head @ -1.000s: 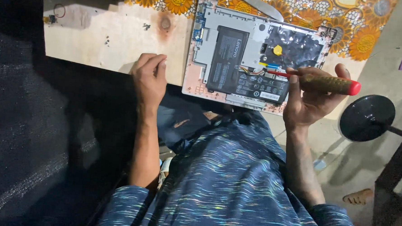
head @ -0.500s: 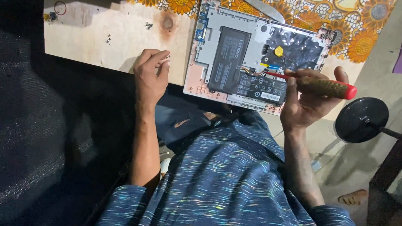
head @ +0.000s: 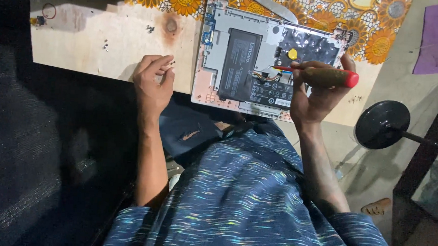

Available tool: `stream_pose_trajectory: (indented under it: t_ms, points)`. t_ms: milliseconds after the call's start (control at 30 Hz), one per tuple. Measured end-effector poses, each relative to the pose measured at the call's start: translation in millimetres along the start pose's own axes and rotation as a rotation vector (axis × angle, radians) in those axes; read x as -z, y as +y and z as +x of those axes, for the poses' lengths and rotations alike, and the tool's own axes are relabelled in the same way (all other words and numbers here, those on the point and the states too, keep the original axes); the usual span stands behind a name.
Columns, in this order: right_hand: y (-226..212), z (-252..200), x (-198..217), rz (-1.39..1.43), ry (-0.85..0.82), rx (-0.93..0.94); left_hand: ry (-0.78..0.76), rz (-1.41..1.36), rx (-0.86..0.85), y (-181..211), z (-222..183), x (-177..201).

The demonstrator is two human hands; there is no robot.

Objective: Using a screwdriver to remove screws from a laptop battery during disassembly.

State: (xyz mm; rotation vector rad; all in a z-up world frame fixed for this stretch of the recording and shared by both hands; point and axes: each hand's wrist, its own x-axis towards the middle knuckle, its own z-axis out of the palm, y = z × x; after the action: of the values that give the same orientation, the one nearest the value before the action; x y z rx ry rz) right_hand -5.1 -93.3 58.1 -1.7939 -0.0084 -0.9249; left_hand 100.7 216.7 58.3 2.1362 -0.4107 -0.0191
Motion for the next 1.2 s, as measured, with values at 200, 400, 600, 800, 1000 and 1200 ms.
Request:
stream_pose_trajectory:
  t_ms: [200,400,600,800,1000,1200]
  points:
    - [-5,7,-9,0.026,-0.029,-0.006,0.021,-0.026,-0.001,0,1,1]
    - [-5,7,-21,0.054,-0.102,0.000,0.033,-0.066,0.020,-5,-1,1]
    - [2,6,-24,0.077,-0.145,0.033,0.055,-0.113,0.027,-11,-1,0]
    - [-24,25,-17,-0.001,-0.384,-0.130,0.065,-0.131,-0.021,-13,-2,-3]
    - [-17,32,-12,-0.163,-0.635,-0.091,0.235,-0.219,-0.081,40,9,-12]
    - [-7,50,-8,-0.112,-0.760,-0.029,-0.187,-0.449,-0.375,110,35,-32]
